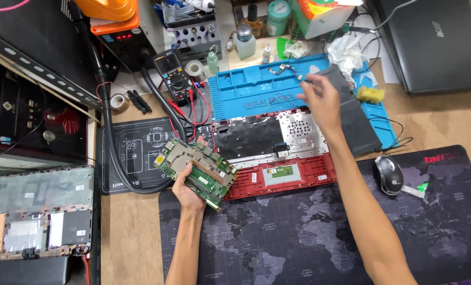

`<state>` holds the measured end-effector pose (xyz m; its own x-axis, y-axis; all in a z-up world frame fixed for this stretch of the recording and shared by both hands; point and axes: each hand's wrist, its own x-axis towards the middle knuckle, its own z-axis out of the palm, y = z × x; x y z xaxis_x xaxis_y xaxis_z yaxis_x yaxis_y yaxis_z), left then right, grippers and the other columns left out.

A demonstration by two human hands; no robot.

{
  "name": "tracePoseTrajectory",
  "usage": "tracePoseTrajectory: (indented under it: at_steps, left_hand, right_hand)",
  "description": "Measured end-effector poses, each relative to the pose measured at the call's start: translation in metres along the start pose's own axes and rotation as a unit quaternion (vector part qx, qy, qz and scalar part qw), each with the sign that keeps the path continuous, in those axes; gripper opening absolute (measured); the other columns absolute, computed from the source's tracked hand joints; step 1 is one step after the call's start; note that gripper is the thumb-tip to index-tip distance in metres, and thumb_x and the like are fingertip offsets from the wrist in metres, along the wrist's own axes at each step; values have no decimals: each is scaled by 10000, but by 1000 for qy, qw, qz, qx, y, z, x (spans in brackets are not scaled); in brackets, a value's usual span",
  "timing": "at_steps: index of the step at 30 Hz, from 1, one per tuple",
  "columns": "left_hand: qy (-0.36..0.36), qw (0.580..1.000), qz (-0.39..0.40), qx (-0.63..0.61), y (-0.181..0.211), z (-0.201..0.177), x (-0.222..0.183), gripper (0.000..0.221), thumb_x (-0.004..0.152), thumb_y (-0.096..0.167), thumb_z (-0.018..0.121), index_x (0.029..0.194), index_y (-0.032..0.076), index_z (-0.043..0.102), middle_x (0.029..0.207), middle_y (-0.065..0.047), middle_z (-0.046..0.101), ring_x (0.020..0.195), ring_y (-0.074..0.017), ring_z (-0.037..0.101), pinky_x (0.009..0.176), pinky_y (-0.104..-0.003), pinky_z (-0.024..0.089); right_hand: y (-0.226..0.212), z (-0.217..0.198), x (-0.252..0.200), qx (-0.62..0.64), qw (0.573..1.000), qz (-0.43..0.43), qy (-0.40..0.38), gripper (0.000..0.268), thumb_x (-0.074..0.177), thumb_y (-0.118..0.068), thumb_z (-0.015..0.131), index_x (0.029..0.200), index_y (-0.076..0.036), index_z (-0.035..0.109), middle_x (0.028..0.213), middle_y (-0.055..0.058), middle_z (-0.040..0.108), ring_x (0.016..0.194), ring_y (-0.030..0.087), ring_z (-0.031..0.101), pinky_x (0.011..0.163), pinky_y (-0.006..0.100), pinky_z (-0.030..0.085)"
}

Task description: Disassemble a laptop by removing screws, disconnecting cables, and extracting the motherboard

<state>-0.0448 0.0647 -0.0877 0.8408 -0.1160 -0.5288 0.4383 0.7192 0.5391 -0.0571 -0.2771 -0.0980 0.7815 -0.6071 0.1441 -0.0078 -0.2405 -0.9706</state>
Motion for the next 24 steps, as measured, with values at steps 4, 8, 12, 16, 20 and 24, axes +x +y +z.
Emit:
tracePoseTrajectory:
  at_steps: [4, 8, 12, 16, 20, 24]
  left_hand:
    - [-27, 999, -9, -26, 6, 6, -4, 249, 819, 195, 693, 616, 123, 569, 507, -100, 550, 406, -220, 630, 384, -286, 511]
    - [-181, 983, -20, -6, 2, -2, 0, 627, 874, 174, 484, 1471, -18, 469, 1582, -172, 450, 1393, -313, 487, 1075, -430, 437]
    - [-168, 985, -37, 11, 1, -6, 2, 692, 851, 212, 494, 1505, -8, 448, 1549, -196, 479, 1364, -327, 507, 1089, -456, 437]
    - [-267, 958, -33, -99, -21, -43, 13, 734, 896, 173, 467, 1582, -14, 285, 1652, -201, 259, 1528, -341, 219, 1229, -515, 151]
    - [-290, 948, -29, -127, -24, -41, 6, 720, 939, 153, 446, 1608, -3, 233, 1666, -223, 194, 1539, -353, 144, 1235, -534, 76]
    - [-245, 966, -2, -84, -25, -34, -4, 715, 943, 224, 423, 1610, 47, 235, 1656, -238, 213, 1537, -368, 149, 1224, -565, 93]
  right_hand:
    - [-18, -12, -64, -151, 986, -69, -5, 268, 1054, -178, 664, 1290, -50, 661, 1111, 230, 710, 978, 403, 711, 834, 484, 590]
    - [-25, -21, -116, -242, 965, -104, -4, 231, 1023, -106, 670, 1241, -31, 695, 1132, 215, 676, 1082, 401, 681, 944, 477, 539]
    - [-21, -37, -145, -284, 954, -91, 11, 255, 1029, -66, 612, 1276, -49, 676, 1262, 198, 615, 1213, 411, 616, 1058, 519, 468]
    - [-6, -42, -159, -274, 957, -83, 40, 225, 1046, -76, 607, 1258, -71, 682, 1254, 173, 655, 1205, 365, 642, 1049, 474, 471]
    - [-8, -28, -165, -285, 953, -88, 62, 238, 1040, -84, 602, 1268, -59, 662, 1352, 233, 605, 1223, 433, 593, 1060, 537, 433]
    - [0, -28, -170, -315, 945, -57, 73, 268, 1061, -148, 576, 1324, -132, 628, 1409, 174, 585, 1257, 367, 573, 1071, 533, 376]
